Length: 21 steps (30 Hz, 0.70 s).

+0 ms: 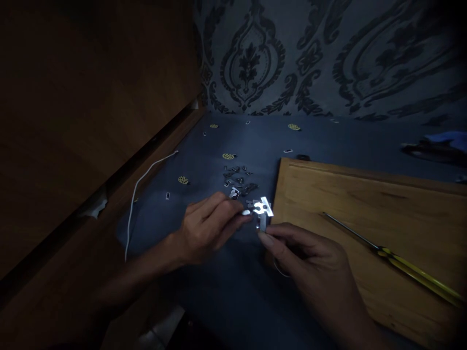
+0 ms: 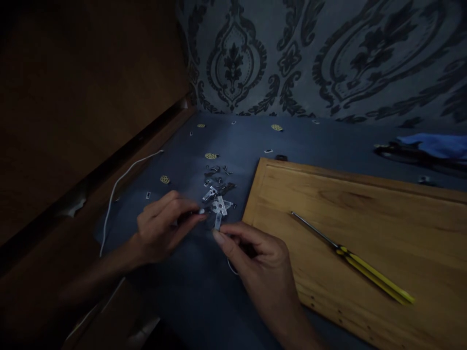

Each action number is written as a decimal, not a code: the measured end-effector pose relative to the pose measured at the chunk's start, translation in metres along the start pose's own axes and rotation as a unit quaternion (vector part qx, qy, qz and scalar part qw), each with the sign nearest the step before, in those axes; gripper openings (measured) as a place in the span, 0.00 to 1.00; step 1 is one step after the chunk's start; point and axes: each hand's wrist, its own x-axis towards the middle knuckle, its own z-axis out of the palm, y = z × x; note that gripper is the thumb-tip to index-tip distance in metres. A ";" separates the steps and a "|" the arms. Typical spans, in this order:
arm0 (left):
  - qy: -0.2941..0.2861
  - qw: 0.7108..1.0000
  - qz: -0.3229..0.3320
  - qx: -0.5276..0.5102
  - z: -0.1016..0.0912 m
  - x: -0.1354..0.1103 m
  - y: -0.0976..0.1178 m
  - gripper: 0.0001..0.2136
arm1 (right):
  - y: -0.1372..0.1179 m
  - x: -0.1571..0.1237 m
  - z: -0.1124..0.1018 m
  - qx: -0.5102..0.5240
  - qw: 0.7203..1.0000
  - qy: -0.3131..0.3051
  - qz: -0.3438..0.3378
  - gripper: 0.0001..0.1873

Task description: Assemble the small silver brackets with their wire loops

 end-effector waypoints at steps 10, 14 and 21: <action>-0.024 0.998 -0.056 0.026 -0.004 0.001 0.009 0.07 | 0.000 -0.001 -0.001 -0.012 1.000 0.018 -0.007 0.13; -0.022 0.997 -0.066 0.043 -0.003 0.000 0.010 0.08 | 0.002 -0.002 0.000 -0.018 0.999 0.026 -0.016 0.12; -0.016 0.995 -0.096 0.034 -0.003 -0.003 0.014 0.09 | 0.003 -0.002 0.000 -0.024 0.998 0.038 -0.039 0.12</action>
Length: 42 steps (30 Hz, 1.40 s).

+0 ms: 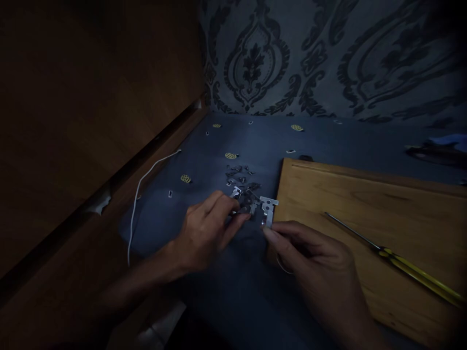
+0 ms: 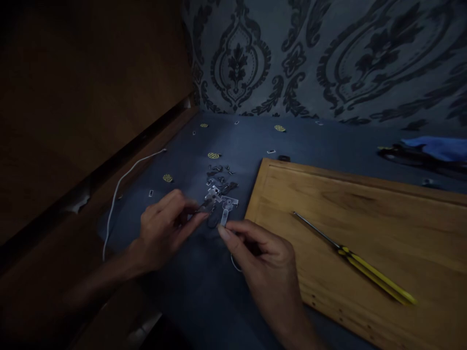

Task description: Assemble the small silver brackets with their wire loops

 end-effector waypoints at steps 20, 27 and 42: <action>0.050 0.949 -0.256 -0.176 0.005 -0.013 0.024 0.09 | 0.005 0.013 0.019 0.050 0.997 -0.046 0.030 0.16; 0.038 0.951 -0.264 -0.158 0.009 -0.015 0.022 0.09 | 0.005 0.010 0.014 0.050 0.998 -0.022 0.028 0.18; -0.035 0.927 -0.348 -0.132 0.024 -0.020 0.004 0.08 | 0.011 0.017 0.020 0.027 0.998 -0.050 0.009 0.14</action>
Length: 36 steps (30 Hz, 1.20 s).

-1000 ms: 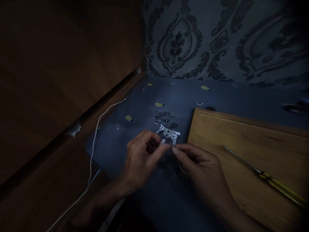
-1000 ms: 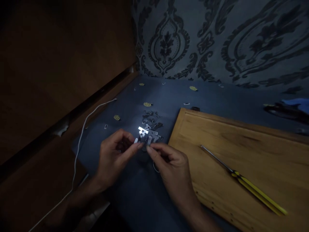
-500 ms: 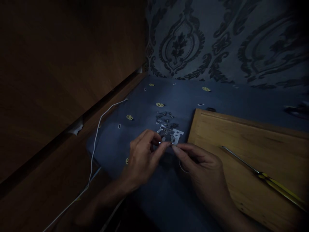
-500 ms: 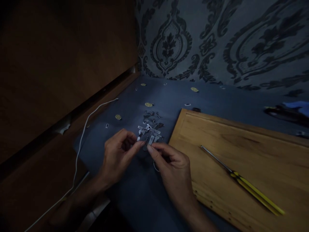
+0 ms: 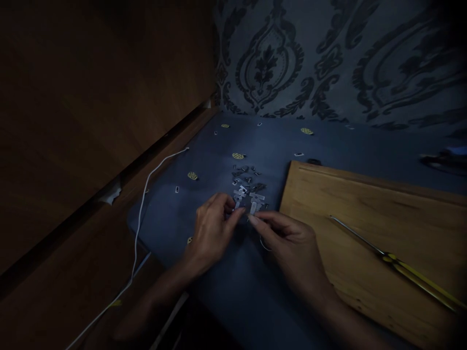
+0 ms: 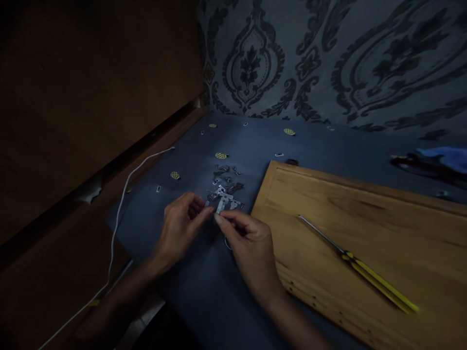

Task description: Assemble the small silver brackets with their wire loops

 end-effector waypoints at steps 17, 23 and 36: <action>-0.119 0.914 -0.142 -0.361 -0.001 0.021 -0.001 0.25 | -0.003 -0.012 0.003 -0.030 0.999 -0.034 -0.020 0.11; -0.176 0.895 -0.177 -0.370 -0.004 0.019 0.008 0.25 | -0.008 -0.016 -0.002 -0.019 0.999 -0.045 -0.007 0.12; -0.253 0.875 -0.173 -0.374 -0.007 0.014 0.024 0.20 | -0.012 -0.033 -0.023 -0.006 0.999 -0.038 0.026 0.15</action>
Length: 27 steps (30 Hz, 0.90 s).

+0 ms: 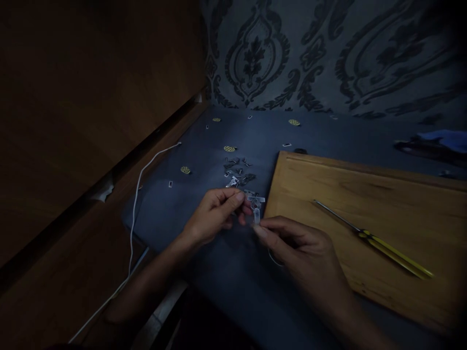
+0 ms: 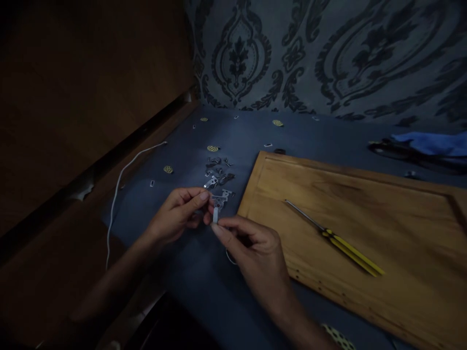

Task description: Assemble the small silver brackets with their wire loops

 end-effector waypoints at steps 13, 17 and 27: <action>-0.017 0.997 -0.018 0.066 0.020 0.007 0.006 0.19 | 0.003 -0.016 -0.016 0.016 0.999 0.028 0.003 0.19; -0.036 0.994 -0.036 0.097 0.028 0.011 0.005 0.17 | 0.007 -0.025 -0.028 0.065 0.995 0.072 0.038 0.25; -0.061 0.985 -0.057 0.153 0.035 0.018 -0.003 0.13 | 0.013 -0.038 -0.054 0.141 0.988 0.056 0.014 0.22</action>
